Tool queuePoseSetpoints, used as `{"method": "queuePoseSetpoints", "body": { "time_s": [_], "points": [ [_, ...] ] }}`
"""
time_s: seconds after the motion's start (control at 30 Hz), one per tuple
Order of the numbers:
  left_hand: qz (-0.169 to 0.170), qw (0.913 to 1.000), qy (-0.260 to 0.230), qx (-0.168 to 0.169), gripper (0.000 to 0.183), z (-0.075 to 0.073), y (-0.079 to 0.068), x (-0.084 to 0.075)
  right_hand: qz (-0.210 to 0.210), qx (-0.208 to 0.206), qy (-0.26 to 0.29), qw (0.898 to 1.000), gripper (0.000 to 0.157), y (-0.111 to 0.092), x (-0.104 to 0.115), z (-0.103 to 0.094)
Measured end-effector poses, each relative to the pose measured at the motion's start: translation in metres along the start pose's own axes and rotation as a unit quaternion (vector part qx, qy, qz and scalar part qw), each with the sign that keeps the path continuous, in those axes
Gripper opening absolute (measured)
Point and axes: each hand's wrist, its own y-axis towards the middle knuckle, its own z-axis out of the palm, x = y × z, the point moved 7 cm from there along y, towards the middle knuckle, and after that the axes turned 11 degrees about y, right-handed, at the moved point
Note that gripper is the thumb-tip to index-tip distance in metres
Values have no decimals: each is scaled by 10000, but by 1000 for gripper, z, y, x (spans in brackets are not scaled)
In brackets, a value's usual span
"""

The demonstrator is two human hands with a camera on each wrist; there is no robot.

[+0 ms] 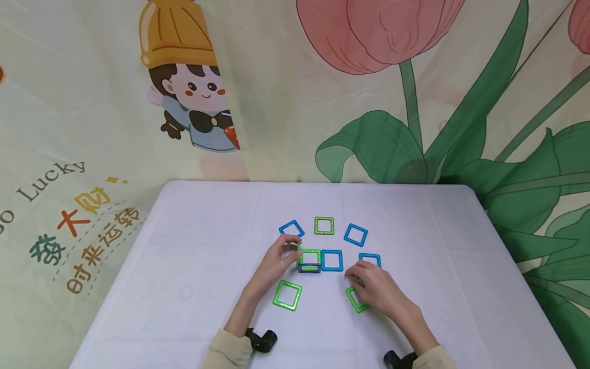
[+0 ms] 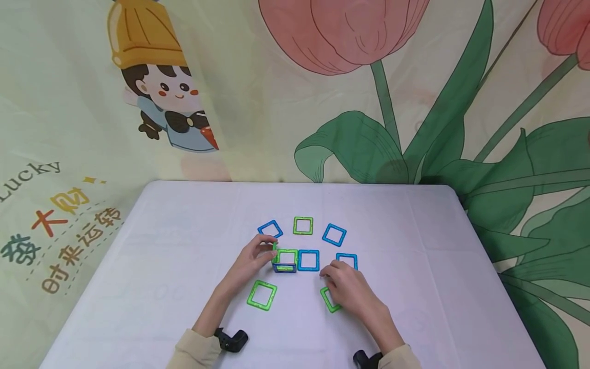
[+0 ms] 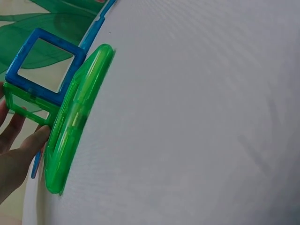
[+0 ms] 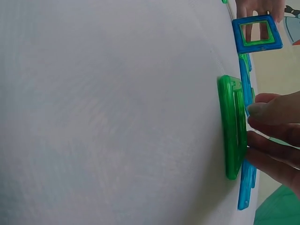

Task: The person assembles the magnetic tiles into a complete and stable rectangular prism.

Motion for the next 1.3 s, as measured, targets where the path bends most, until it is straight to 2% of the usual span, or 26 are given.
{"method": "queuePoseSetpoints", "body": {
  "time_s": [0.3, 0.63, 0.93, 1.3],
  "points": [
    [-45, 10000, 16, 15, 37, 0, -1, 0, -131, 90, -156, 9998, 17, -4, 0, 1],
    [-66, 10000, -6, 20, 37, 0, 0, 2, -279, 205, -304, 9989, 23, -7, 1, 4],
    [-56, 9999, -72, 48, 37, 1, -1, 1, -608, 29, -513, 9968, 23, -8, 0, 6],
    [-44, 10000, -7, -1, 37, 1, -2, -2, -434, 24, -634, 9970, 21, -3, 0, 5]
  ]
}}
